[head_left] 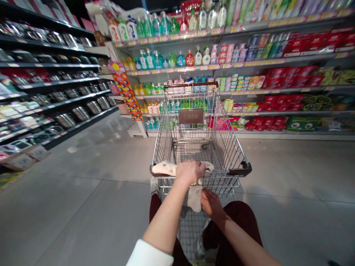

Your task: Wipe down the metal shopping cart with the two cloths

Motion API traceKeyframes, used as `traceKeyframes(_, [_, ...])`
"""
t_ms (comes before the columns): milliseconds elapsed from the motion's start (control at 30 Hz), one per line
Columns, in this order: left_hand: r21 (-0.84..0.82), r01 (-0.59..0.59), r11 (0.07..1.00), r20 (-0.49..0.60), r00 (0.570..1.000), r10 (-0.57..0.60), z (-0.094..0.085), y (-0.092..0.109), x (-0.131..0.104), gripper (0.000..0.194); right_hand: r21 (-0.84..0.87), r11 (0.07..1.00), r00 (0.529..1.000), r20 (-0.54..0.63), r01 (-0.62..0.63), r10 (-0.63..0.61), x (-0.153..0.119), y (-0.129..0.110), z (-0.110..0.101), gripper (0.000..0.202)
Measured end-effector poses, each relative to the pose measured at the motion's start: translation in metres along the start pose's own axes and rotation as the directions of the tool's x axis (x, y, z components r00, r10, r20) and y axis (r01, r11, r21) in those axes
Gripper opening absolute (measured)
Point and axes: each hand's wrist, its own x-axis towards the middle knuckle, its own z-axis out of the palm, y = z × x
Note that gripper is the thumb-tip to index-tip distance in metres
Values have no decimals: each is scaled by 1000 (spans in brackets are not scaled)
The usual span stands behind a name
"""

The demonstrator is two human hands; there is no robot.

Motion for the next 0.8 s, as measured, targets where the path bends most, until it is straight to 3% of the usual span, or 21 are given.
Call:
traceKeyframes(167, [13, -11, 1000, -26, 1000, 11, 4, -3, 4, 63, -19, 1000, 999, 47, -7, 8, -11, -6, 17, 23])
traceKeyframes(300, [20, -31, 999, -23, 999, 32, 4, -5, 4, 63, -37, 999, 1000, 4, -11, 11, -3, -5, -1, 22])
traceKeyframes(467, [47, -49, 998, -19, 999, 50, 2, -4, 2, 58, -100, 994, 999, -37, -33, 30, -11, 16, -24, 24])
traceKeyframes(700, [42, -24, 999, -14, 1000, 25, 2, -2, 2, 59, -208, 968, 989, -84, -138, 122, -59, 36, 16, 35])
traceKeyframes(800, [45, -29, 999, -31, 999, 31, 4, -3, 3, 59, -199, 968, 988, -70, -152, 140, -54, 36, 8, 39])
